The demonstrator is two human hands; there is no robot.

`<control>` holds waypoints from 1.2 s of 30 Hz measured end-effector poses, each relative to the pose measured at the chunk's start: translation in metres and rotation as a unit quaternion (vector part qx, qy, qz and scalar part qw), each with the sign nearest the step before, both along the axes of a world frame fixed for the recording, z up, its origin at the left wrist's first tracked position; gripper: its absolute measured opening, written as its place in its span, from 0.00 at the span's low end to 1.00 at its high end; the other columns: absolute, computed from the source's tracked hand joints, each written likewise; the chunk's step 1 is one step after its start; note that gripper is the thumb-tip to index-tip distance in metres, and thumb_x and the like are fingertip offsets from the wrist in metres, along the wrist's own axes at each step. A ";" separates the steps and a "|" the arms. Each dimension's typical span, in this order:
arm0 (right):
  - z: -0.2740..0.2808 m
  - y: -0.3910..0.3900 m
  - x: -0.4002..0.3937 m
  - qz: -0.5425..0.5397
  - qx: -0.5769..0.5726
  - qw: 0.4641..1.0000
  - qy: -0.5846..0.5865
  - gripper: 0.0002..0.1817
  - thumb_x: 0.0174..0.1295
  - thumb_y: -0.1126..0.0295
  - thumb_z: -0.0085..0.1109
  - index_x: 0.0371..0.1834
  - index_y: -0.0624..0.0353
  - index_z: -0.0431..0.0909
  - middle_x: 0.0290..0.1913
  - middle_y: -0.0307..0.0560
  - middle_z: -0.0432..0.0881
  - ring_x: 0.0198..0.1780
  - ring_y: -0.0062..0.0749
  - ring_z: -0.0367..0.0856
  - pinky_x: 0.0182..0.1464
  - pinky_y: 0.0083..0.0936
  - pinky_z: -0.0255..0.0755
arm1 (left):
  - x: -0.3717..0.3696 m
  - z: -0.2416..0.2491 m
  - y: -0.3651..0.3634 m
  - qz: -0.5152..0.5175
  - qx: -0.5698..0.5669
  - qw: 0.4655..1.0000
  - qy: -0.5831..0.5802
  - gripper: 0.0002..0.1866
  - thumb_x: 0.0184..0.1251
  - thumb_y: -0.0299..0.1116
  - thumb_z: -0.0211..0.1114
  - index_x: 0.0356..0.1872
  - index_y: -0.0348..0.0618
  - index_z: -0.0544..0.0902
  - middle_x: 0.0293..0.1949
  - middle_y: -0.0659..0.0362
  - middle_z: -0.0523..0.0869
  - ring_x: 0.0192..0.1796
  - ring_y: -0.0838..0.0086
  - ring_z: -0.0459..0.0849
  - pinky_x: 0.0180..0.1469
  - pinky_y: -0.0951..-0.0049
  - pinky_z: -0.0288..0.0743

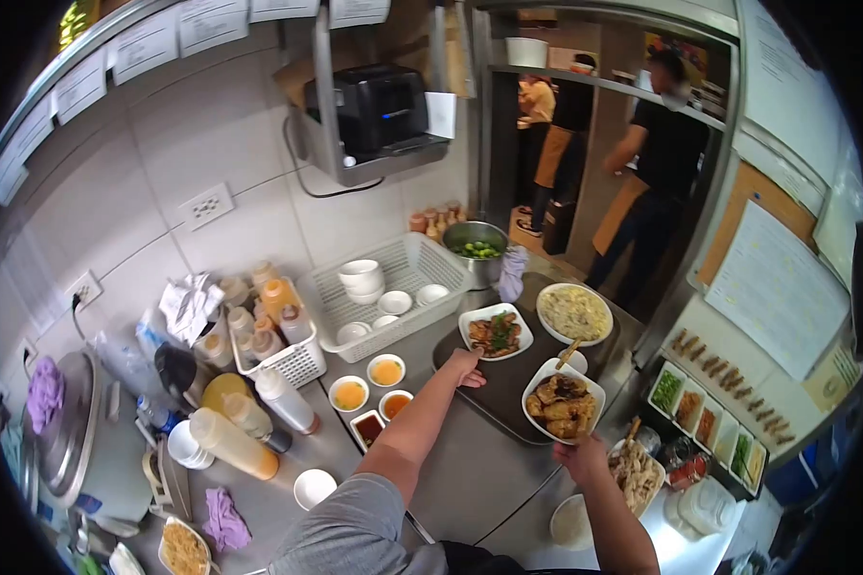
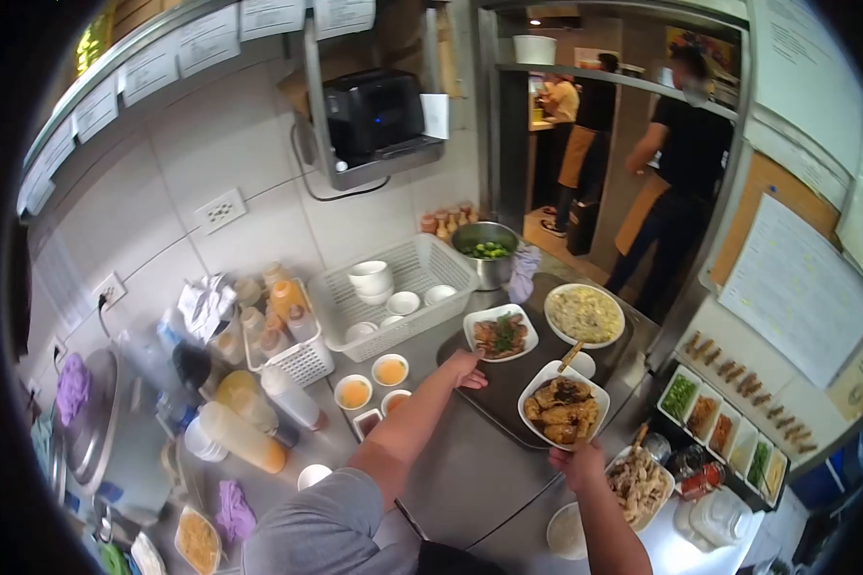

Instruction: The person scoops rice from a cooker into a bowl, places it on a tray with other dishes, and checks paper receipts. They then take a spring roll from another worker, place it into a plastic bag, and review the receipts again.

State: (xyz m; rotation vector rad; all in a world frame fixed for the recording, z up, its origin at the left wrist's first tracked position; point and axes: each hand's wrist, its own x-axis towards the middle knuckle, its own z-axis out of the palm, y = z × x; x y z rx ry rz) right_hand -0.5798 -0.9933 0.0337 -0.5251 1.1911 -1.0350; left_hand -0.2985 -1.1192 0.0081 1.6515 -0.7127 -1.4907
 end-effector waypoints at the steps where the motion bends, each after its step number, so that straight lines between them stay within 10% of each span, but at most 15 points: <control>1: -0.008 -0.010 0.010 0.001 0.004 1.000 0.002 0.13 0.55 0.74 0.36 0.45 0.54 0.60 0.34 0.49 0.74 0.25 0.36 0.75 0.28 0.35 0.73 | 0.011 0.017 0.005 -0.044 -0.011 0.997 -0.070 0.25 0.59 0.45 0.50 0.46 0.30 0.64 0.33 0.43 0.77 0.27 0.61 0.81 0.25 0.66 0.77; 4: -0.023 -0.027 0.029 -0.015 0.025 0.999 0.015 0.16 0.53 0.76 0.34 0.46 0.54 0.59 0.36 0.49 0.73 0.26 0.36 0.75 0.28 0.36 0.72 | 0.058 0.093 0.012 -0.135 -0.192 0.960 -0.152 0.14 0.58 0.41 0.50 0.31 0.38 0.71 0.21 0.55 0.77 0.20 0.73 0.76 0.23 0.75 0.73; 8: -0.036 -0.036 0.033 0.018 0.027 0.999 0.034 0.18 0.51 0.77 0.33 0.47 0.54 0.58 0.37 0.50 0.73 0.27 0.37 0.75 0.30 0.37 0.72 | 0.109 0.269 0.050 0.027 -0.467 0.880 -0.083 0.22 0.54 0.41 0.55 0.49 0.42 0.68 0.38 0.59 0.75 0.38 0.74 0.74 0.40 0.72 0.70; 11: -0.044 -0.040 0.025 0.066 0.021 0.997 0.041 0.19 0.51 0.77 0.33 0.49 0.55 0.57 0.36 0.52 0.72 0.27 0.40 0.75 0.30 0.38 0.72 | 0.155 0.381 0.058 0.115 -0.646 0.751 -0.080 0.18 0.55 0.36 0.54 0.47 0.44 0.71 0.31 0.64 0.73 0.30 0.78 0.70 0.34 0.75 0.67; 19: 0.009 -0.002 0.011 0.116 -0.006 0.981 0.157 0.18 0.55 0.65 0.46 0.47 0.60 0.60 0.34 0.51 0.73 0.26 0.39 0.76 0.26 0.32 0.72 | 0.176 0.512 0.066 0.230 -0.677 0.698 0.029 0.20 0.56 0.38 0.55 0.50 0.42 0.69 0.43 0.59 0.73 0.40 0.72 0.68 0.45 0.65 0.61; 26: 0.044 0.031 0.030 0.122 -0.202 0.971 0.051 0.15 0.56 0.60 0.49 0.20 0.60 0.70 0.17 0.40 0.72 0.17 0.27 0.71 0.25 0.24 0.67 | 0.077 0.374 0.115 0.098 -0.611 0.784 -0.053 0.13 0.56 0.38 0.53 0.40 0.43 0.74 0.35 0.59 0.74 0.35 0.71 0.74 0.36 0.69 0.70; 29: 0.067 0.056 0.058 0.158 -0.225 0.961 0.017 0.17 0.58 0.56 0.44 0.38 0.59 0.69 0.29 0.40 0.72 0.27 0.26 0.71 0.32 0.21 0.65 | 0.018 0.247 0.143 -0.012 -0.587 0.809 0.024 0.17 0.61 0.42 0.48 0.45 0.44 0.72 0.42 0.59 0.69 0.47 0.75 0.66 0.37 0.74 0.69; 30: 0.072 0.067 0.071 0.162 -0.231 0.959 0.008 0.19 0.58 0.55 0.42 0.43 0.58 0.67 0.32 0.40 0.72 0.30 0.26 0.71 0.34 0.21 0.64 | 0.004 0.205 0.164 -0.005 -0.643 0.724 -0.250 0.18 0.62 0.42 0.48 0.48 0.44 0.70 0.38 0.60 0.69 0.41 0.77 0.68 0.36 0.78 0.66; 32: 0.062 0.082 0.086 0.205 -0.210 0.955 -0.048 0.21 0.59 0.53 0.40 0.49 0.56 0.63 0.37 0.39 0.71 0.34 0.25 0.70 0.36 0.20 0.63 | -0.031 0.168 0.233 -0.022 -0.465 0.879 0.103 0.17 0.61 0.36 0.49 0.50 0.44 0.69 0.39 0.63 0.70 0.32 0.80 0.67 0.34 0.80 0.63; 36: 0.014 0.117 0.098 0.331 -0.123 0.926 -0.135 0.23 0.59 0.51 0.39 0.52 0.53 0.62 0.39 0.38 0.71 0.36 0.24 0.70 0.36 0.19 0.63 | -0.049 0.040 0.301 0.080 -0.358 0.919 0.147 0.18 0.58 0.31 0.50 0.52 0.41 0.68 0.47 0.60 0.67 0.43 0.77 0.67 0.41 0.79 0.63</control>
